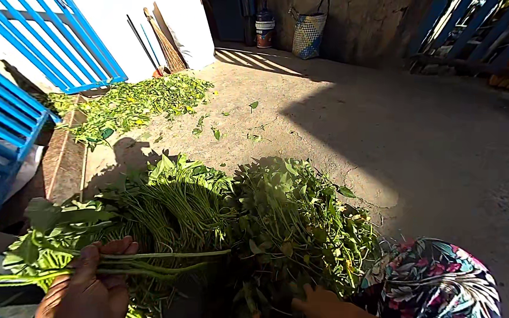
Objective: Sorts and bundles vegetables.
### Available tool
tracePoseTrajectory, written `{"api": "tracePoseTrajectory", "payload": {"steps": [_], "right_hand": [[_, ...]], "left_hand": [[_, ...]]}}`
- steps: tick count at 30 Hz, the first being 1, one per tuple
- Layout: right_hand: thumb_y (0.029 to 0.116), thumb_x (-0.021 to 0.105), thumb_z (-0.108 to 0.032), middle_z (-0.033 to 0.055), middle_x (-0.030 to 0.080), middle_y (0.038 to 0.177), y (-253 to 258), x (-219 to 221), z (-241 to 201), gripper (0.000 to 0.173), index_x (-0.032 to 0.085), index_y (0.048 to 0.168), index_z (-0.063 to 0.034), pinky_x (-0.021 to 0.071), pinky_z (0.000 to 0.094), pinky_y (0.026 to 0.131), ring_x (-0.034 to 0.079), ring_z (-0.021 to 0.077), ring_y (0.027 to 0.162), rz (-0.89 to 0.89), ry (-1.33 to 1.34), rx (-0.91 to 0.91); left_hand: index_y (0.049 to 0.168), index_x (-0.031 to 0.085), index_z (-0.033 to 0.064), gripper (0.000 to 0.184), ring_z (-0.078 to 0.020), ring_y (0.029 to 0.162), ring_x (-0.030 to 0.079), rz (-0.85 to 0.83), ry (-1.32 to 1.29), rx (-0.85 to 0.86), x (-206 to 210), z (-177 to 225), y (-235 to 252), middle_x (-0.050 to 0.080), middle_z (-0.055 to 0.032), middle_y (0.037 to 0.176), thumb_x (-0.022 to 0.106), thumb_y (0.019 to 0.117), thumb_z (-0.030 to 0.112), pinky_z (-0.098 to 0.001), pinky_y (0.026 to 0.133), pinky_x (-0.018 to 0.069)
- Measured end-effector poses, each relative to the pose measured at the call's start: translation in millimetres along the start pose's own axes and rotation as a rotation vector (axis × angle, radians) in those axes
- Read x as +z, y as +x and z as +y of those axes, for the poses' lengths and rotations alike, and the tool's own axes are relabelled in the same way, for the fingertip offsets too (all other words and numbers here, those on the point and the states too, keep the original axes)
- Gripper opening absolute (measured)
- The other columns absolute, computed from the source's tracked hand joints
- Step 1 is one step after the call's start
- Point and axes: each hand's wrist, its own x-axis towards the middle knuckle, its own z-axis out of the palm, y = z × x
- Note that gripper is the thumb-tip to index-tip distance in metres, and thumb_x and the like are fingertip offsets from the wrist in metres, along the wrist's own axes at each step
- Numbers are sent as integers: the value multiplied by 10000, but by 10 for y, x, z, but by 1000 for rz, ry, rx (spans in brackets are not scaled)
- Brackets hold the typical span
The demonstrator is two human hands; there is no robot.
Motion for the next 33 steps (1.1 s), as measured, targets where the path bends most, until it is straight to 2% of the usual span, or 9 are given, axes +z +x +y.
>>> {"api": "tracePoseTrajectory", "payload": {"steps": [2,7,13,16,18,21,24,26,33], "right_hand": [[920,753,-339,383,425,1450,155,-300,66,659,507,1478,-89,491,727,895,567,583,1151,36,24,64],[1053,487,-296,291,528,1432,975,-1019,286,517,484,1427,61,463,604,1058,528,446,1335,405,191,431],[1045,446,-263,204,587,1421,1423,-998,563,412,609,1377,-84,459,580,1077,547,380,1340,535,450,564],[1078,412,-219,189,638,1337,1098,-1108,354,395,620,1360,-37,458,484,1097,604,321,1268,879,657,405],[1066,420,-177,173,710,1135,958,-1073,274,354,614,1303,2,535,459,976,697,286,1056,1118,812,258],[1073,416,-137,199,683,1112,886,-991,420,347,599,1302,49,527,439,949,671,277,1011,979,1045,159],[1070,455,-138,75,588,835,711,-936,296,266,618,1190,35,477,297,591,541,134,647,1014,1307,-21],[1057,499,-129,38,576,761,531,-866,93,188,612,1117,9,456,256,515,524,105,574,1016,1509,-175],[1018,525,-23,68,690,880,377,-376,-445,151,622,1131,5,572,328,757,661,147,791,796,1577,-673]], "left_hand": [[1073,528,23,183,-195,691,756,-16,29,-49,81,-20,-105,716,-57,756,399,1117,145,-343,657,661],[1089,532,-30,107,-274,710,768,-149,87,-170,291,-250,-411,747,-149,819,483,1080,65,-396,645,666],[1051,553,-6,92,-248,648,747,-231,143,-244,283,-347,-512,706,-97,717,495,1073,64,-413,640,665],[1082,578,-17,111,-232,647,745,-222,126,-292,269,-352,-477,707,-88,720,498,1070,58,-398,653,664],[1098,587,-12,113,-209,647,740,-226,136,-313,287,-330,-464,702,-73,725,494,1066,44,-375,659,661],[1064,581,4,92,-212,654,738,-259,137,-339,337,-349,-488,697,-68,725,497,1062,40,-393,671,662],[1037,582,-1,68,-229,677,745,-262,124,-341,376,-367,-506,710,-91,745,526,1050,36,-399,672,659],[1068,582,-17,77,-239,714,750,-285,104,-351,353,-390,-520,724,-118,796,527,1047,33,-397,687,655],[1094,619,-61,116,-281,772,751,-278,52,-366,324,-459,-494,736,-183,888,578,1020,17,-414,695,649]]}}
